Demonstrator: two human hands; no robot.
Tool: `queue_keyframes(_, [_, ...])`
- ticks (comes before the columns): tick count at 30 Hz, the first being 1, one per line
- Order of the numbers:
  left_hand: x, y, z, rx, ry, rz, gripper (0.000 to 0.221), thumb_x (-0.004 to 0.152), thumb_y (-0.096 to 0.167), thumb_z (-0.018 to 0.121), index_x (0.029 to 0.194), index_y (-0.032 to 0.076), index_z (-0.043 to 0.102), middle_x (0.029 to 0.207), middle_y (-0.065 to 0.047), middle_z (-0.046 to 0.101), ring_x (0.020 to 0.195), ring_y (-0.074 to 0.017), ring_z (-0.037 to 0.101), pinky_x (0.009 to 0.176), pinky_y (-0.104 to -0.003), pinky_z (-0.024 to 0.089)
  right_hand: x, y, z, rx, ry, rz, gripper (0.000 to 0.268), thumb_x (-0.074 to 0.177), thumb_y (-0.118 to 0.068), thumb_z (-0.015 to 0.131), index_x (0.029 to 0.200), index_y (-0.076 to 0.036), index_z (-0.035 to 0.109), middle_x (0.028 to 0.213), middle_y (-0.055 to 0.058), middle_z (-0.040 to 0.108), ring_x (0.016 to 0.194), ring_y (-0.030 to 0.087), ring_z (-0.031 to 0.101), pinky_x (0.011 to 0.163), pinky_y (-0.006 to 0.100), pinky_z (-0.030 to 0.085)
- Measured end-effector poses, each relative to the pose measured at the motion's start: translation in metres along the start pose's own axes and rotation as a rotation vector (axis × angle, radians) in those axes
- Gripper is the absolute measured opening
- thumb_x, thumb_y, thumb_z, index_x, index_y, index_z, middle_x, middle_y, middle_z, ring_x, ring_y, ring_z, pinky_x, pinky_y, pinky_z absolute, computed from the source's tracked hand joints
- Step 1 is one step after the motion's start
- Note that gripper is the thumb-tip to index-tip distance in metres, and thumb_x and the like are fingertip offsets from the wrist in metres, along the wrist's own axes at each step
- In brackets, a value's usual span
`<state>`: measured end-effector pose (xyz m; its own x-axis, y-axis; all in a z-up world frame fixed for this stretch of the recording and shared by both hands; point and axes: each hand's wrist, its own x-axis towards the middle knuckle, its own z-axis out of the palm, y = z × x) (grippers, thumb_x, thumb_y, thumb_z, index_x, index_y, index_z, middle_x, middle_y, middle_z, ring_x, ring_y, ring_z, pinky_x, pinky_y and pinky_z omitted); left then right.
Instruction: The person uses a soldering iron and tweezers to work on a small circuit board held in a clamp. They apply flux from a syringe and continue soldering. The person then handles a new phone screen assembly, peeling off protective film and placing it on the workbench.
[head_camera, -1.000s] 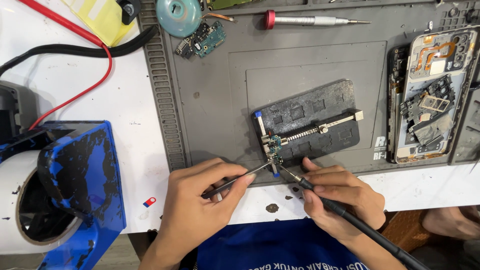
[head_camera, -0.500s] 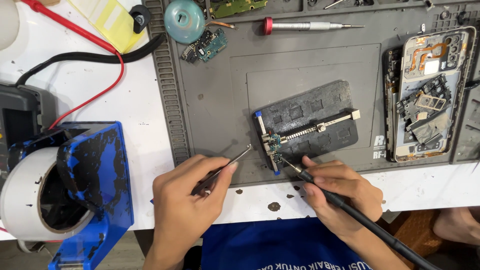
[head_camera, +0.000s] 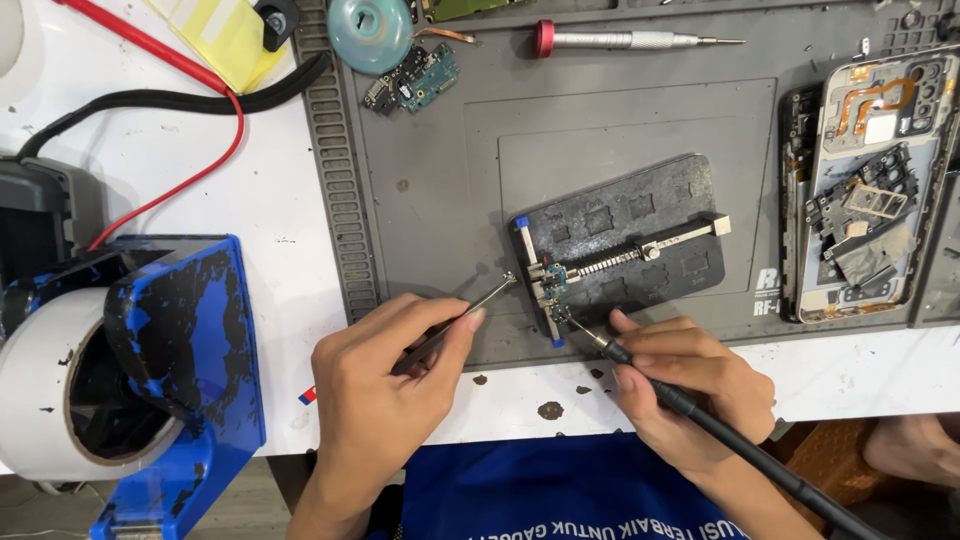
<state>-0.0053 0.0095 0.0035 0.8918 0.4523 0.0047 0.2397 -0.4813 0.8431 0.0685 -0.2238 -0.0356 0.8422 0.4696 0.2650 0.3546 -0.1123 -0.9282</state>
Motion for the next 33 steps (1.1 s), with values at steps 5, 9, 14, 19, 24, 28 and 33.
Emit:
queue_keyframes(5, [0.0009,-0.0007,-0.0009,0.001,0.002,0.013,0.007,0.091,0.004,0.077,0.087,0.008,0.072,0.066,0.002,0.059,0.050,-0.0094,0.042,0.048,-0.022,0.036,0.0047,-0.0015,0.0016,-0.015,-0.019,-0.058,0.014,0.088,-0.001,0.067,0.089,0.001,0.054,0.082,0.020,0.065,0.074,0.030,0.072,0.090,0.048,0.073])
queue_keyframes(9, [0.0011,-0.0026,-0.0005,-0.007,0.013,0.029,0.006,0.091,0.005,0.077,0.088,0.007,0.072,0.066,0.001,0.058,0.050,-0.0096,0.041,0.049,-0.022,0.036,0.0019,0.0022,0.0010,-0.025,-0.006,-0.068,0.014,0.087,-0.002,0.068,0.087,0.001,0.055,0.080,0.020,0.065,0.075,0.030,0.073,0.089,0.050,0.074])
queue_keyframes(14, [0.0005,-0.0034,-0.0018,-0.007,0.005,0.033,0.006,0.091,0.006,0.077,0.087,0.008,0.072,0.066,0.002,0.059,0.051,-0.0099,0.041,0.049,-0.023,0.036,0.0034,-0.0020,0.0031,0.002,0.011,-0.011,0.013,0.092,-0.008,0.065,0.091,-0.001,0.053,0.081,0.022,0.064,0.074,0.029,0.070,0.090,0.048,0.073])
queue_keyframes(19, [0.0005,-0.0051,-0.0031,-0.018,0.009,0.036,0.007,0.091,0.006,0.076,0.086,0.009,0.072,0.066,0.002,0.058,0.051,-0.0100,0.040,0.049,-0.023,0.036,0.0024,0.0000,0.0043,0.016,0.076,-0.017,0.016,0.093,-0.010,0.065,0.090,-0.003,0.051,0.077,0.020,0.062,0.071,0.030,0.070,0.084,0.049,0.075])
queue_keyframes(24, [0.0009,-0.0051,-0.0058,-0.032,0.023,0.039,0.005,0.090,0.006,0.077,0.086,0.006,0.074,0.069,0.001,0.062,0.052,-0.0098,0.043,0.050,-0.024,0.038,0.0036,0.0001,0.0064,0.031,0.089,-0.053,0.016,0.093,-0.010,0.064,0.088,-0.003,0.051,0.074,0.018,0.062,0.069,0.029,0.069,0.082,0.049,0.075])
queue_keyframes(28, [-0.0006,-0.0042,-0.0057,0.014,0.044,0.058,0.005,0.091,0.007,0.076,0.087,0.008,0.073,0.068,0.002,0.061,0.052,-0.0107,0.042,0.049,-0.025,0.037,0.0050,0.0001,0.0079,0.033,0.122,-0.068,0.017,0.093,-0.009,0.064,0.087,-0.002,0.049,0.074,0.020,0.061,0.068,0.030,0.069,0.079,0.049,0.075])
queue_keyframes(33, [-0.0036,-0.0022,-0.0018,0.037,0.051,0.035,0.007,0.091,0.004,0.076,0.086,0.008,0.073,0.065,0.002,0.057,0.052,-0.0104,0.040,0.049,-0.025,0.034,0.0018,0.0011,0.0053,0.036,0.110,-0.070,0.017,0.093,-0.009,0.064,0.089,-0.002,0.049,0.075,0.021,0.061,0.068,0.030,0.068,0.078,0.047,0.075])
